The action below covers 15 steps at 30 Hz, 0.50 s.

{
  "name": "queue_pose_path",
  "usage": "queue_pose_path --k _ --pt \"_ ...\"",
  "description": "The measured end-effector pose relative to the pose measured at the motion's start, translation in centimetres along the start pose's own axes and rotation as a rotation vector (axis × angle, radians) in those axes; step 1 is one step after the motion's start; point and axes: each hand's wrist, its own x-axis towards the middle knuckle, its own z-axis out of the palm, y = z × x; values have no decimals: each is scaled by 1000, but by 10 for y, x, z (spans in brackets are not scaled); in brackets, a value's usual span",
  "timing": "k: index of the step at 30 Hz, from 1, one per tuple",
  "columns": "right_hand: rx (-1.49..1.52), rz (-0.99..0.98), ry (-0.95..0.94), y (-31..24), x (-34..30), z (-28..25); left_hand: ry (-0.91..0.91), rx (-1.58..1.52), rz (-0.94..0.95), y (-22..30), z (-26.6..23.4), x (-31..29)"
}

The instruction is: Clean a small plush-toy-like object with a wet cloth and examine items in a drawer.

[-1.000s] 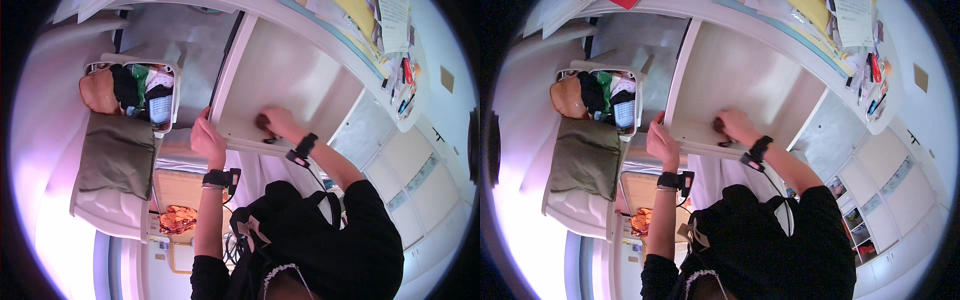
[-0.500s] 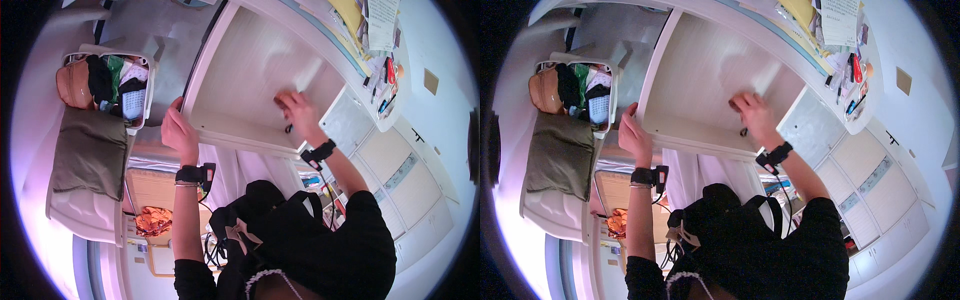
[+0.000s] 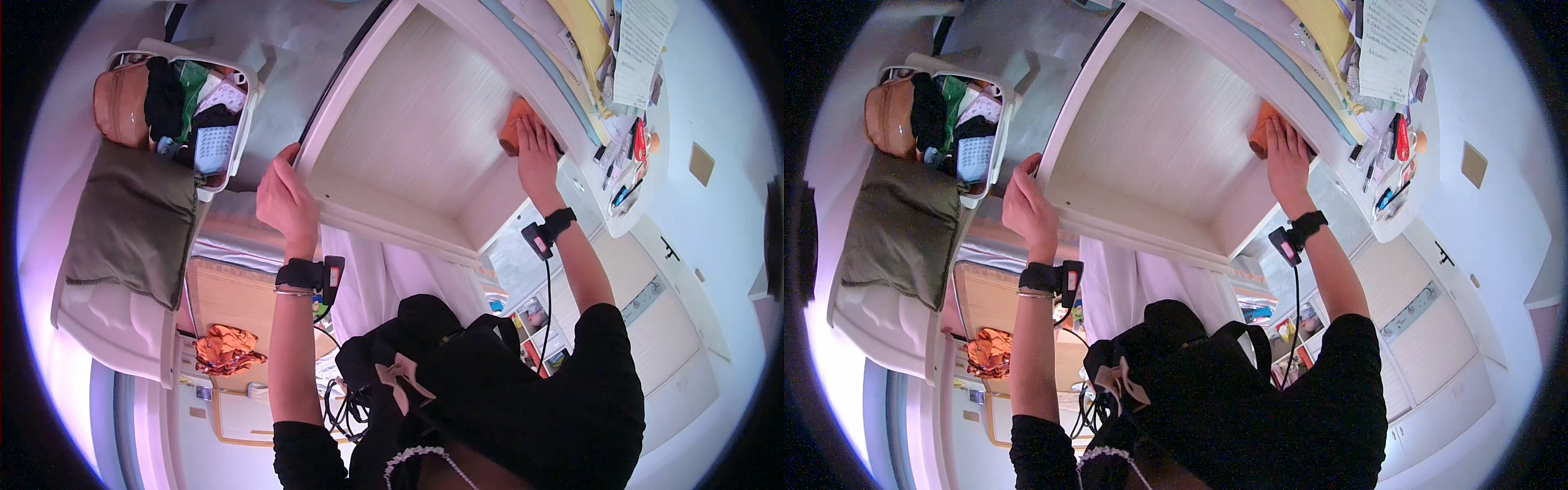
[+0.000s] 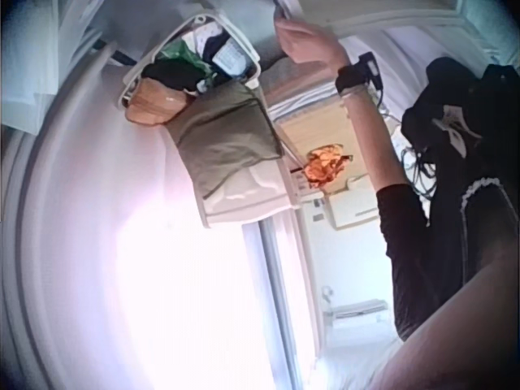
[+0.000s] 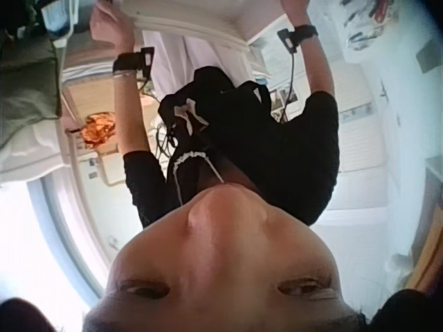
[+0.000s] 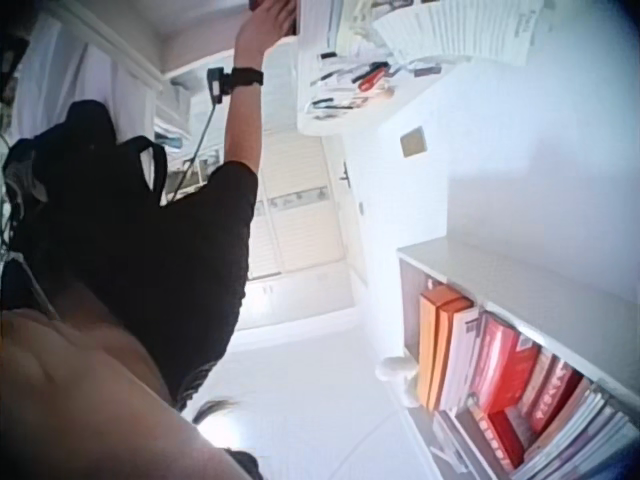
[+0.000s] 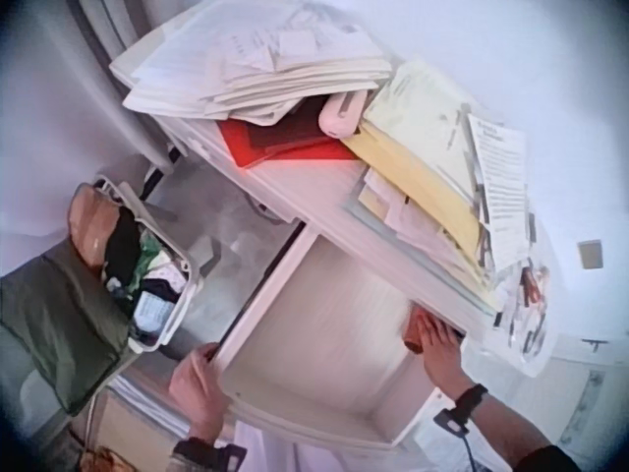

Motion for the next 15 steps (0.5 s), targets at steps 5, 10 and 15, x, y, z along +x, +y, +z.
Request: queue_pose_path --k 5,10,15 --pt "-280 54 -125 -11 4 21 -15 11 -6 6 0 4" --pt "-436 15 -408 -30 14 -1 25 20 -6 -1 -3 1" --pt "-387 -106 -606 -88 -13 -11 -58 -6 -95 -3 -2 -4"
